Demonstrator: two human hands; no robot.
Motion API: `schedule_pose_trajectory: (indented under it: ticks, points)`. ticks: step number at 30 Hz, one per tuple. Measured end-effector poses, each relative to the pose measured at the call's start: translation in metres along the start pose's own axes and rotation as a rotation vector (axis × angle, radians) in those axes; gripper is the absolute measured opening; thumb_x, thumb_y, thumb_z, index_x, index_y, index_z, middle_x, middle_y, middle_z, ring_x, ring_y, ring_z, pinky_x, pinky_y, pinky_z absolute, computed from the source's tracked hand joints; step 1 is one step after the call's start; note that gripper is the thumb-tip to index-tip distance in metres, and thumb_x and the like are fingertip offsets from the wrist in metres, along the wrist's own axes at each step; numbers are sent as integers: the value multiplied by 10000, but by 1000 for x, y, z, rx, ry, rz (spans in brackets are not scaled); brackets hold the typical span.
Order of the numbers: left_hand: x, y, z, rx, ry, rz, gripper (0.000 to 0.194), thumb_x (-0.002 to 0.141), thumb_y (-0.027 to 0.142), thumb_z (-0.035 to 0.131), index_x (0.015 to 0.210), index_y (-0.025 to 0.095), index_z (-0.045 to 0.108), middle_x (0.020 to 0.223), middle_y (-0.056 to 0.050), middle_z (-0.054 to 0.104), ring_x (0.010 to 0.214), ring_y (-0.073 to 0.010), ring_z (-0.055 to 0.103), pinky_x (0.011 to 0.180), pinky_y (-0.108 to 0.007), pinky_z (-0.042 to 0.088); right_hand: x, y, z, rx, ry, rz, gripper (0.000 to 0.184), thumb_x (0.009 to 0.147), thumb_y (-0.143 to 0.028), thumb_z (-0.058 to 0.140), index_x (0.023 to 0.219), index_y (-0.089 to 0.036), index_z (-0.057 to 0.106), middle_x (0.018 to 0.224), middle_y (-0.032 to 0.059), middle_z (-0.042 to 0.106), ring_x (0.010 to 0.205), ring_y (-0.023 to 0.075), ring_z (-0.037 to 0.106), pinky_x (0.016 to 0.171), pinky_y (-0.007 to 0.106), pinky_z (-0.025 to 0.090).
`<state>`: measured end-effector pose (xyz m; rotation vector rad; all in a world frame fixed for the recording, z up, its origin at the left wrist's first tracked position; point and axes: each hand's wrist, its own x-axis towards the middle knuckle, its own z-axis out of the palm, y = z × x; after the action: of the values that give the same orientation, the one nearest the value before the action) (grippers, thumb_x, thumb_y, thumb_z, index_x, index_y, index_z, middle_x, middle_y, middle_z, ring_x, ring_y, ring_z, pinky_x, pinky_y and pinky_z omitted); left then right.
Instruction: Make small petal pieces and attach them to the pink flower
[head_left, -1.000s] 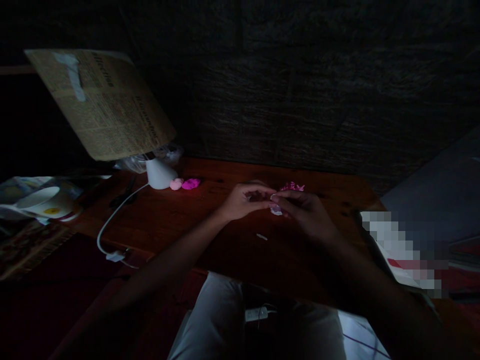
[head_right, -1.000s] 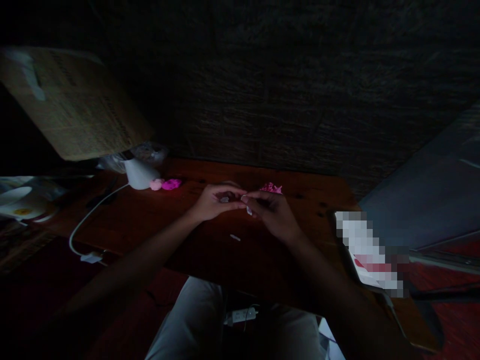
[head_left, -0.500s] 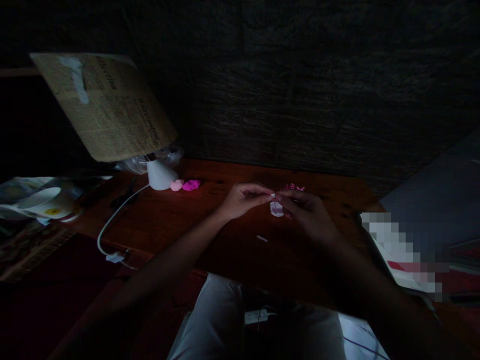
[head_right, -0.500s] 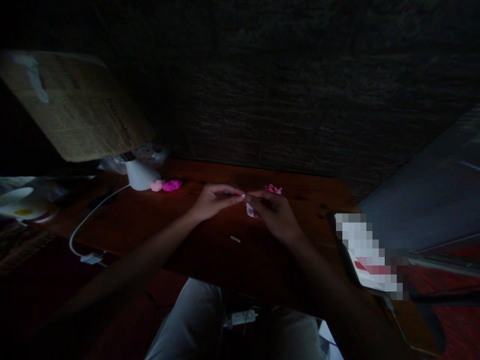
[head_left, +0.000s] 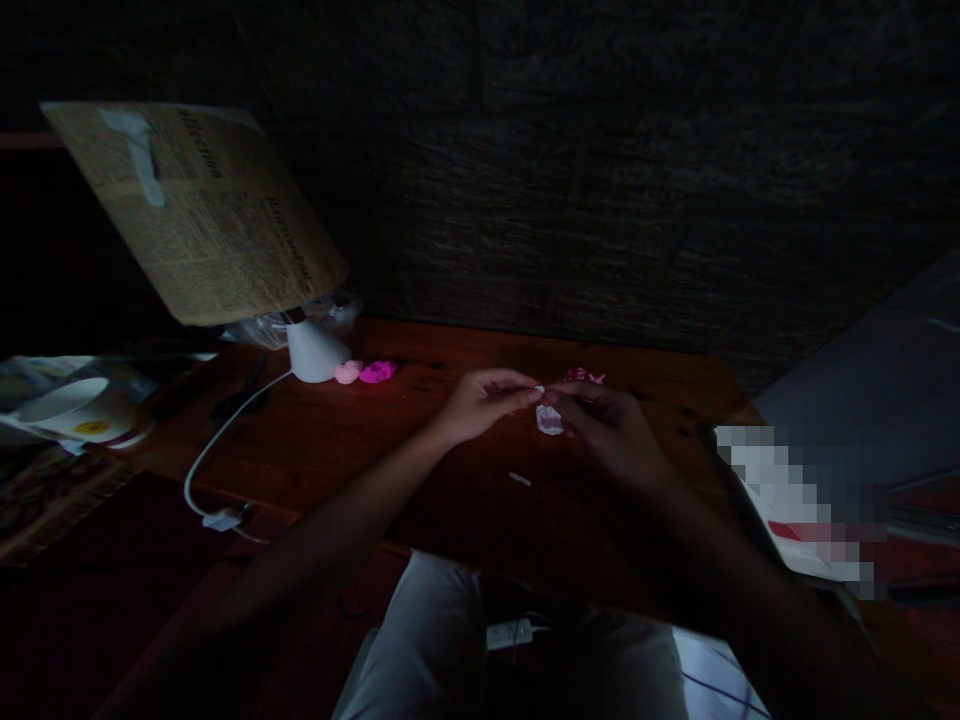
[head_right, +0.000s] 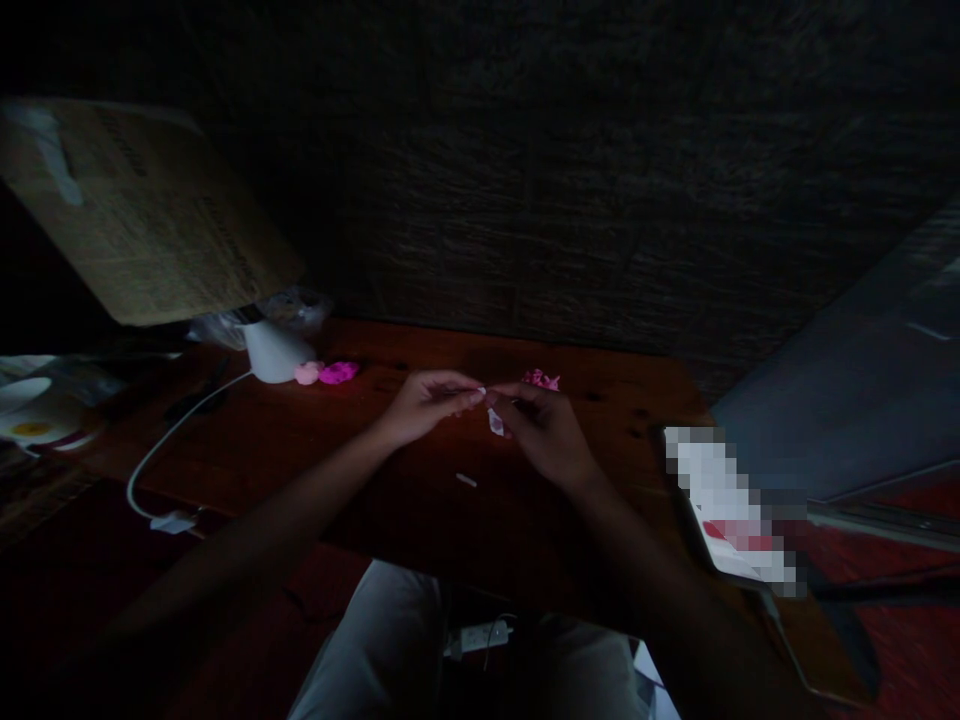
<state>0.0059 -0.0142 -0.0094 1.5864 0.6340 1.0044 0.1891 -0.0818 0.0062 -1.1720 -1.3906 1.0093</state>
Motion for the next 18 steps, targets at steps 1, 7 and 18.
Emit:
schedule_pose_trajectory:
  ticks: [1,7,18]
  points:
    - [0,0,0,7,-4,-11,344,731,425,822,904,135,757,833,-52,754,664,-101,620,613,-226,475,0,0,0,-15,5,-7,388,797,-556,728,908,-191,794,731,31,690,616,144,564,570,280,466]
    - [2,2,0,0,-21,-28,365,771,476,778,873,138,685,782,-17,691,625,-79,571,580,-210,441,0,-1,0,-43,30,-42,412,812,-578,692,889,-186,790,742,35,702,592,134,550,545,270,453]
    - [-1,3,0,-12,-104,-88,390,752,478,796,891,132,679,794,-20,680,653,-84,572,620,-219,455,1,-1,0,-30,23,-66,371,772,-573,752,843,-209,772,777,38,737,663,163,629,608,288,515]
